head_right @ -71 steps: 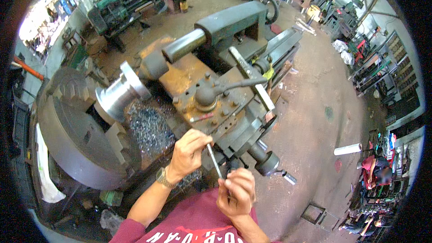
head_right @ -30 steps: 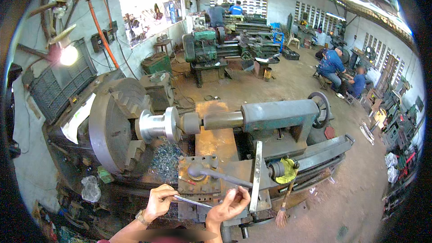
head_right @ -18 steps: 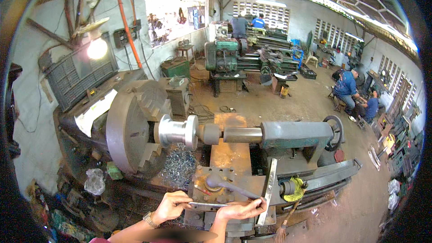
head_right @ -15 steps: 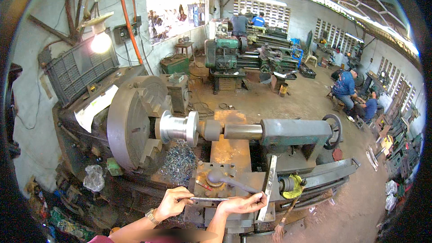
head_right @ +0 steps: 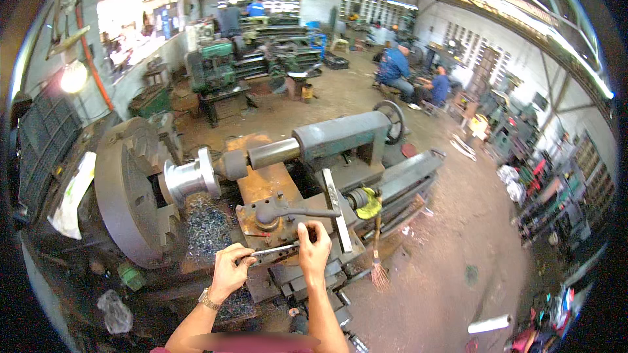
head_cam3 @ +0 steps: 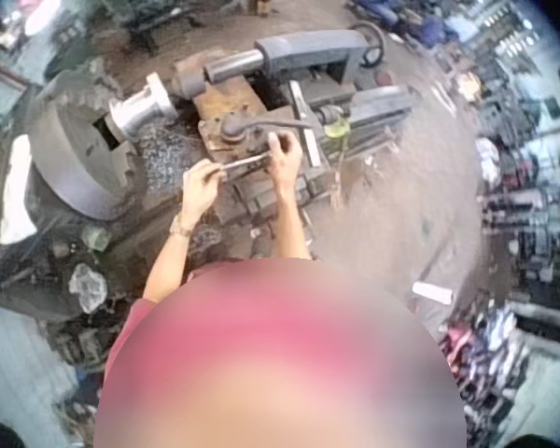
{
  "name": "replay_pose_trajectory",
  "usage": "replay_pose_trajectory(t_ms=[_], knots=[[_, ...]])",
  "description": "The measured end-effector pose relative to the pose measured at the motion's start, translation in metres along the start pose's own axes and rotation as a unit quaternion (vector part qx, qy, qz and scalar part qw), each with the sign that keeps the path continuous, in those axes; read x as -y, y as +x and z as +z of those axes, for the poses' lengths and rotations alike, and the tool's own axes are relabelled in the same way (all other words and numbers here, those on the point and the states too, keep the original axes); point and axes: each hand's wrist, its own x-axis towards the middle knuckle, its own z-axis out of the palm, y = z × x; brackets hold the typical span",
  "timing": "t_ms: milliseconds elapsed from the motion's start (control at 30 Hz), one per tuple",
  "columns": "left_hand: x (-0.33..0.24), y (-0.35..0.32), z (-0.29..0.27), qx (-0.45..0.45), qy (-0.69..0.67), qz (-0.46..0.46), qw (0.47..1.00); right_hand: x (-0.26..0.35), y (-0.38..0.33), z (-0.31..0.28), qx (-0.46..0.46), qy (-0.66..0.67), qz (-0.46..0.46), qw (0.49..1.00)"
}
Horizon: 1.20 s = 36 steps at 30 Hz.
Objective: The person holds a small metal rod and repeatedly rubs its surface with a small abrasive tool. The person continues this repetitive rubbing motion on the same rod throughout the clip.
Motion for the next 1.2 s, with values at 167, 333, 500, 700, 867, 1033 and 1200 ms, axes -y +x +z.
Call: replay_pose_trajectory(t_ms=[167, 333, 500, 700, 867, 1033, 1200], knots=[[-0.006, 0.01, -0.01, -0.002, -0.032, 0.05, 0.998, 0.003, 0.017, 0.02, -0.003, -0.132, -0.037, 0.991], [-0.014, 0.035, -0.032, -0.012, -0.094, 0.167, 0.981, 0.05, 0.022, 0.009, -0.026, -0.105, -0.146, 0.983], [0.004, 0.048, -0.048, 0.114, -0.19, 0.124, 0.967, 0.121, -0.043, -0.019, 0.079, -0.203, -0.04, 0.975], [0.022, 0.034, -0.038, 0.162, -0.153, 0.145, 0.964, 0.121, -0.14, 0.025, 0.0, -0.191, 0.039, 0.981], [0.034, 0.038, -0.039, 0.187, -0.182, 0.132, 0.956, 0.128, -0.172, 0.017, 0.028, -0.214, 0.035, 0.976], [0.048, 0.035, -0.04, 0.212, -0.179, 0.138, 0.951, 0.128, -0.188, 0.02, 0.012, -0.187, 0.063, 0.98], [0.057, 0.037, -0.032, 0.221, -0.233, 0.129, 0.938, 0.123, -0.196, 0.031, 0.005, -0.166, 0.06, 0.984]])
